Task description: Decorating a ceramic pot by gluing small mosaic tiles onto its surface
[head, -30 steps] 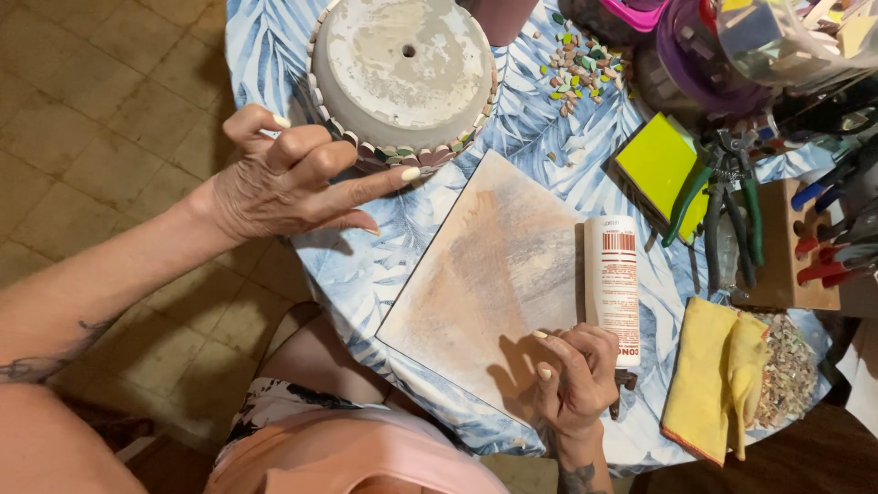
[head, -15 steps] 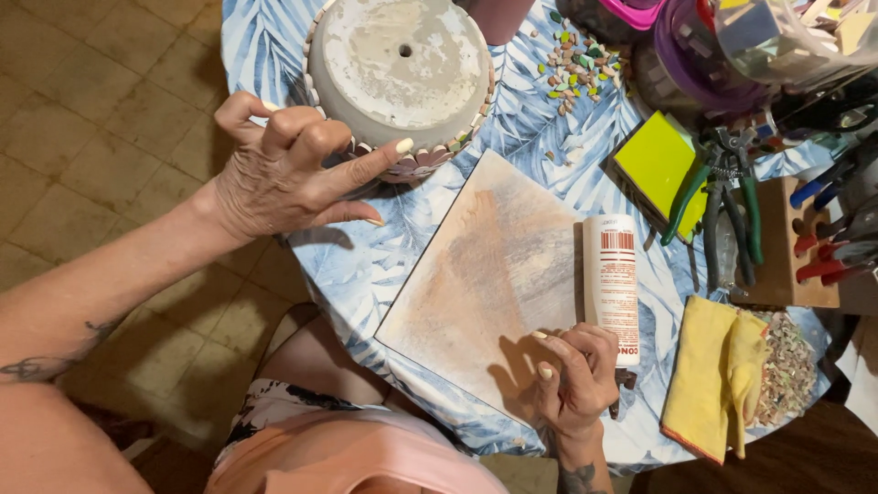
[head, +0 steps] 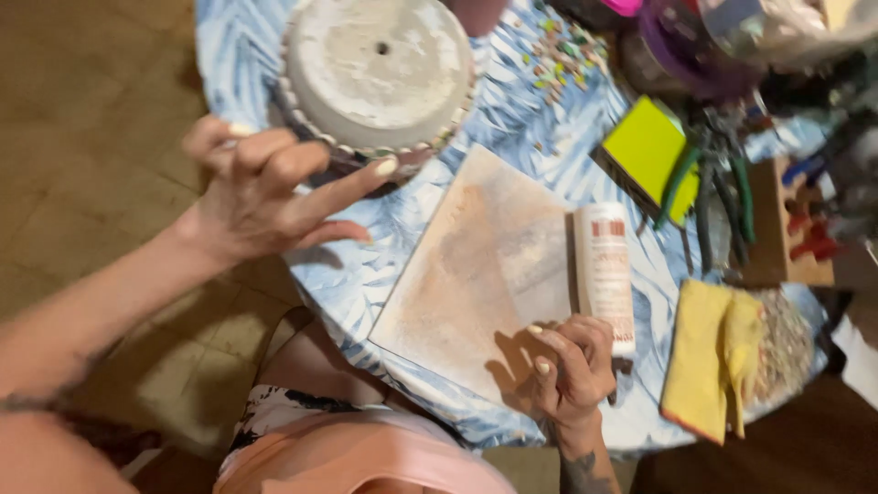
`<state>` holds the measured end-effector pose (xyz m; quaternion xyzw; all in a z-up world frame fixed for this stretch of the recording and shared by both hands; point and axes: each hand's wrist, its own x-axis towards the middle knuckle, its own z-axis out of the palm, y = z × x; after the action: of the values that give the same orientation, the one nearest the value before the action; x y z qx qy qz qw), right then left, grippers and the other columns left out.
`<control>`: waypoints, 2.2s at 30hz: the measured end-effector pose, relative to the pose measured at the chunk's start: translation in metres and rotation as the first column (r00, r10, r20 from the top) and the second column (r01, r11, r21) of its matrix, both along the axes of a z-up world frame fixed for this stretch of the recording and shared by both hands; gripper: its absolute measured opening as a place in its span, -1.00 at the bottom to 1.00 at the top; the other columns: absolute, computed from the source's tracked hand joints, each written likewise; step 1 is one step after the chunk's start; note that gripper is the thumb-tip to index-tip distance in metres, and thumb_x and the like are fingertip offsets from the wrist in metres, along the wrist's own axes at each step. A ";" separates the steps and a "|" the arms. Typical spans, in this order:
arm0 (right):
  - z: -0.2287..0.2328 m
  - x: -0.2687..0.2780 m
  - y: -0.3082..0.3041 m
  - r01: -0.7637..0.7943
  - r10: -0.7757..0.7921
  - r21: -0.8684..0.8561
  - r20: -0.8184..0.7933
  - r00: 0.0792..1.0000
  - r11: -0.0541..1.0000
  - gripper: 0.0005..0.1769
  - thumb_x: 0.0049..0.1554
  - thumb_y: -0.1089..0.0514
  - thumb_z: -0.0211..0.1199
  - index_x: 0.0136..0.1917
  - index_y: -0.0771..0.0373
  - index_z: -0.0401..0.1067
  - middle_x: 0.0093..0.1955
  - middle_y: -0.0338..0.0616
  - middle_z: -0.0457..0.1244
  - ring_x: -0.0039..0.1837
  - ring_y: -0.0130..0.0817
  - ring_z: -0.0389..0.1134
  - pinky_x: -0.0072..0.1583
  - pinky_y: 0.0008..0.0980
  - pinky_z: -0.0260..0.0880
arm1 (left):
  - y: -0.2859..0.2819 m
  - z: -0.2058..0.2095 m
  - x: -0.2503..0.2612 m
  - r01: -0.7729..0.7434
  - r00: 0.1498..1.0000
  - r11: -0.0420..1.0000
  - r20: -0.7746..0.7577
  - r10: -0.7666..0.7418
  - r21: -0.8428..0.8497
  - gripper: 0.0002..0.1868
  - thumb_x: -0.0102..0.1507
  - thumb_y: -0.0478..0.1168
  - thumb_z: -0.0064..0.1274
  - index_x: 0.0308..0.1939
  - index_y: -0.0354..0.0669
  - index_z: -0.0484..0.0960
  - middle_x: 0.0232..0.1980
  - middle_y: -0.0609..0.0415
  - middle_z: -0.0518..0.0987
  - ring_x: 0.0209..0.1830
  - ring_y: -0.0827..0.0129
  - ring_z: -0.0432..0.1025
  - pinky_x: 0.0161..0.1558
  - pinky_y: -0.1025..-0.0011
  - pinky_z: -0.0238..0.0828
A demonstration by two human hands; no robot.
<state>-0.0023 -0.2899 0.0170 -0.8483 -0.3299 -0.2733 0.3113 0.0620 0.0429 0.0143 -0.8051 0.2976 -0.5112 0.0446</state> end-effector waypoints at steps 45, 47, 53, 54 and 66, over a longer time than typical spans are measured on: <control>-0.003 0.299 -0.004 -0.153 -0.036 -0.505 -0.345 0.938 0.849 -0.89 0.01 0.22 0.14 -0.16 0.25 0.39 -0.20 -0.05 0.20 -0.25 -0.14 0.25 -0.22 -0.23 0.25 | -0.097 -0.011 -0.006 0.076 0.424 0.607 -0.525 -0.738 -0.791 -0.79 0.08 -0.24 -0.06 -0.22 -0.18 0.44 -0.29 0.02 0.31 -0.33 0.26 0.25 -0.21 0.36 0.21; -0.009 0.301 -0.005 -0.162 -0.017 -0.495 -0.337 0.941 0.854 -0.90 0.01 0.21 0.14 -0.16 0.24 0.38 -0.22 -0.05 0.18 -0.27 -0.15 0.23 -0.22 -0.24 0.23 | -0.097 -0.012 -0.006 0.071 0.427 0.607 -0.526 -0.735 -0.791 -0.79 0.07 -0.25 -0.05 -0.23 -0.18 0.45 -0.29 0.02 0.31 -0.33 0.26 0.25 -0.21 0.36 0.21; -0.018 0.301 -0.001 -0.106 -0.049 -0.500 -0.288 0.957 0.859 -0.90 0.02 0.20 0.14 -0.19 0.28 0.37 -0.23 -0.05 0.16 -0.29 -0.15 0.23 -0.27 -0.22 0.25 | -0.098 -0.010 -0.005 0.066 0.440 0.610 -0.525 -0.728 -0.790 -0.79 0.05 -0.27 -0.03 -0.24 -0.17 0.45 -0.30 0.03 0.31 -0.36 0.27 0.24 -0.24 0.37 0.20; -0.020 0.302 -0.001 -0.106 -0.053 -0.509 -0.288 0.956 0.854 -0.90 0.03 0.21 0.11 -0.18 0.29 0.37 -0.22 -0.04 0.16 -0.28 -0.12 0.22 -0.26 -0.20 0.24 | -0.098 -0.009 -0.004 0.063 0.438 0.599 -0.518 -0.735 -0.798 -0.80 0.04 -0.29 -0.03 -0.25 -0.18 0.45 -0.30 0.03 0.31 -0.36 0.27 0.24 -0.24 0.37 0.20; 0.029 0.249 0.008 0.176 0.428 0.496 -0.847 0.316 0.850 -0.92 0.01 0.23 0.12 -0.23 0.31 0.33 -0.35 -0.24 0.19 -0.35 -0.62 0.16 -0.28 -0.73 0.20 | -0.095 -0.008 -0.009 0.079 0.428 0.643 -0.557 -0.712 -0.762 -0.81 0.05 -0.27 -0.05 -0.26 -0.19 0.44 -0.26 0.01 0.29 -0.28 0.21 0.25 -0.19 0.33 0.16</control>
<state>0.2462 -0.2817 0.0456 -0.7016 -0.0714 0.2206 0.6738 0.0533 -0.0524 0.0063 -0.8032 0.2851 -0.1293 -0.5068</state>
